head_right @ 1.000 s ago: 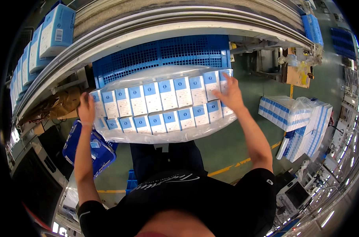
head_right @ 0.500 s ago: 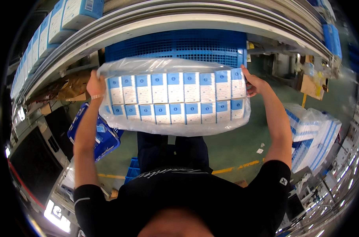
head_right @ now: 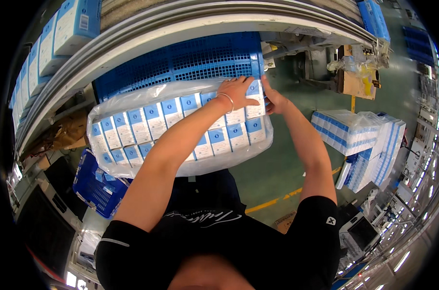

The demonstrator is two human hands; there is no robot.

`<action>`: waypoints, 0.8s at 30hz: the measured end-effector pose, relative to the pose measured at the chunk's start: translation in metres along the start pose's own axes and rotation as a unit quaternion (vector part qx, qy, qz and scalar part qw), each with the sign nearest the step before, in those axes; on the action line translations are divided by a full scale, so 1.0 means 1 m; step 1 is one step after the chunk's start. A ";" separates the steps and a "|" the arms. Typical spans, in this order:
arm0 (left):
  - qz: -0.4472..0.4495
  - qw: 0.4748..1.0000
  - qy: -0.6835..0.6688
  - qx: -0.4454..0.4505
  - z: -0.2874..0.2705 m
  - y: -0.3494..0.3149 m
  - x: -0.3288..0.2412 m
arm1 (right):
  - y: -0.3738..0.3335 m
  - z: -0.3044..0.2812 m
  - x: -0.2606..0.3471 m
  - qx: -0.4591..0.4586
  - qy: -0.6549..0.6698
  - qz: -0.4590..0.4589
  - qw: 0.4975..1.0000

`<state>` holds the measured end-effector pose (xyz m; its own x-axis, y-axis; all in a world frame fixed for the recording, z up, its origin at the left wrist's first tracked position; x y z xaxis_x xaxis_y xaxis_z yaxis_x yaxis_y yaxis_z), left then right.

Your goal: The person organizes rows of small blue and white boxes on a conveyor belt by hand, then places a large stack of these boxes into a plastic liner inside a blue crate. Finally, the person uses a tape dispenser to seal the plastic liner over a larger stack of boxes on the floor.

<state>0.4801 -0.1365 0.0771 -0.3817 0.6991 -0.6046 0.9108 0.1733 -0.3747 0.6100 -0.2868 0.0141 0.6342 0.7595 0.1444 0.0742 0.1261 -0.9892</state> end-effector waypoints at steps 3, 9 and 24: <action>0.034 0.999 -0.002 -0.006 0.005 -0.004 0.009 | 0.014 -0.017 -0.013 0.031 -0.068 -0.071 0.995; 0.059 0.993 -0.006 -0.099 0.019 -0.016 0.016 | 0.046 -0.020 -0.014 -0.154 -0.502 -0.376 0.763; -0.048 0.967 0.004 -0.249 -0.001 -0.211 0.112 | -0.086 -0.006 -0.119 -0.192 -0.173 -0.435 0.863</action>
<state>0.2450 -0.0944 0.0890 -0.4684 0.6680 -0.5783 0.8352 0.5482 -0.0432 0.5321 -0.3919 0.0821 -0.0517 0.6374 0.7688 0.6979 0.5737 -0.4287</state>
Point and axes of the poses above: each hand's wrist, its own y-axis towards the middle knuckle, its own z-axis out of the palm, x = y × z, the point moved 3 cm from there along y, towards the middle knuckle, and after that the axes turned 9 degrees about y, right-handed, at the moved point
